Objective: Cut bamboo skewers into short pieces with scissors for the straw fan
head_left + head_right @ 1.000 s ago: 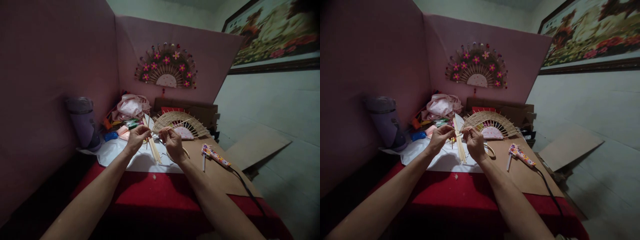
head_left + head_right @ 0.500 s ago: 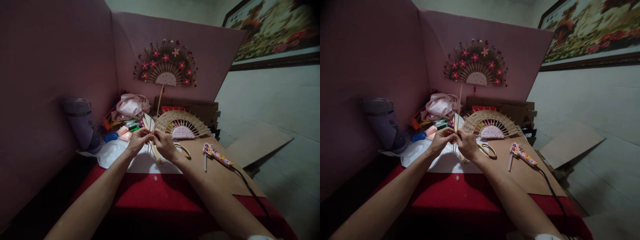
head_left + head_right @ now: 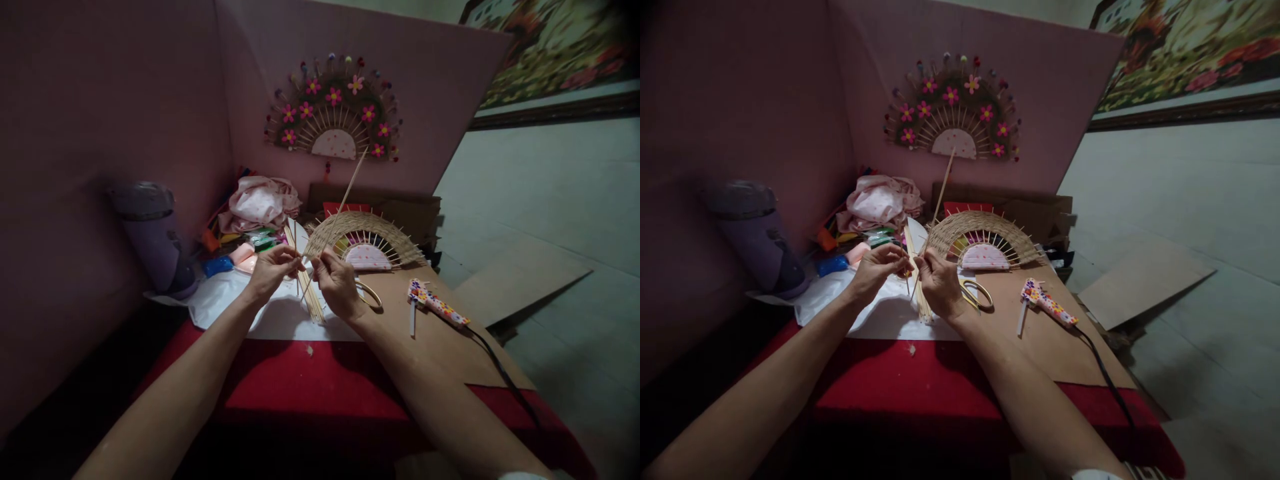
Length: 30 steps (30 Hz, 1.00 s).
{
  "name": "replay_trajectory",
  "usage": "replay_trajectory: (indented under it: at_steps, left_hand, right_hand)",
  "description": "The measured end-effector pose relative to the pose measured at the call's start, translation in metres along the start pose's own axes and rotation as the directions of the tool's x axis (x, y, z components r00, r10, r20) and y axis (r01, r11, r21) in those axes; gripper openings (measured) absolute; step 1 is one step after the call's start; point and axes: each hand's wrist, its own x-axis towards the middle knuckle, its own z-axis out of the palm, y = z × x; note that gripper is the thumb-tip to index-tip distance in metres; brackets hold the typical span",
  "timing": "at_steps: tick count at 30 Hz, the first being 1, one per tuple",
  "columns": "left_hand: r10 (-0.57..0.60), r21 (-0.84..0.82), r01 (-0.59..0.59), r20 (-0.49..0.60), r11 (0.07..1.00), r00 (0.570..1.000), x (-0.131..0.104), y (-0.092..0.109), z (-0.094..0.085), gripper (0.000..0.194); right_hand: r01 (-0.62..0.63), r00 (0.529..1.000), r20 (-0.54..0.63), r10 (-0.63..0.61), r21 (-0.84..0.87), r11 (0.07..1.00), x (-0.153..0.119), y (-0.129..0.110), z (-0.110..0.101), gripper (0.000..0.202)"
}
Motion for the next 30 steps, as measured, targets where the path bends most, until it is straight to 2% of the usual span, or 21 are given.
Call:
replay_trajectory:
  at_steps: [9, 17, 23, 27, 30]
  left_hand:
    - [-0.04, -0.038, 0.037, -0.078, 0.999, 0.996, 0.001, -0.003, -0.003, 0.03]
    - [-0.066, 0.016, 0.064, 0.156, 0.998, 0.986, -0.005, -0.002, 0.011, 0.029]
    - [-0.075, 0.023, 0.072, 0.136, 0.997, 0.988, -0.005, 0.001, 0.012, 0.032]
    - [-0.118, 0.041, 0.113, 0.148, 0.993, 0.982, -0.005, 0.003, 0.011, 0.033]
    - [-0.132, 0.057, 0.126, 0.135, 0.99, 0.982, -0.004, 0.001, 0.008, 0.031]
  right_hand:
    - [-0.003, 0.996, -0.093, 0.009, 0.063, 0.998, -0.004, 0.004, 0.002, 0.025]
    - [0.037, 0.999, -0.041, -0.035, 0.03, 0.999, -0.005, 0.004, 0.003, 0.024]
    - [-0.016, 1.0, -0.01, 0.017, 0.043, 0.999, -0.005, 0.003, 0.002, 0.026]
    - [-0.12, 0.992, 0.043, 0.115, 0.151, 0.981, -0.005, 0.0, 0.001, 0.026]
    - [-0.154, 0.987, 0.073, 0.141, 0.208, 0.966, -0.005, 0.0, 0.002, 0.024]
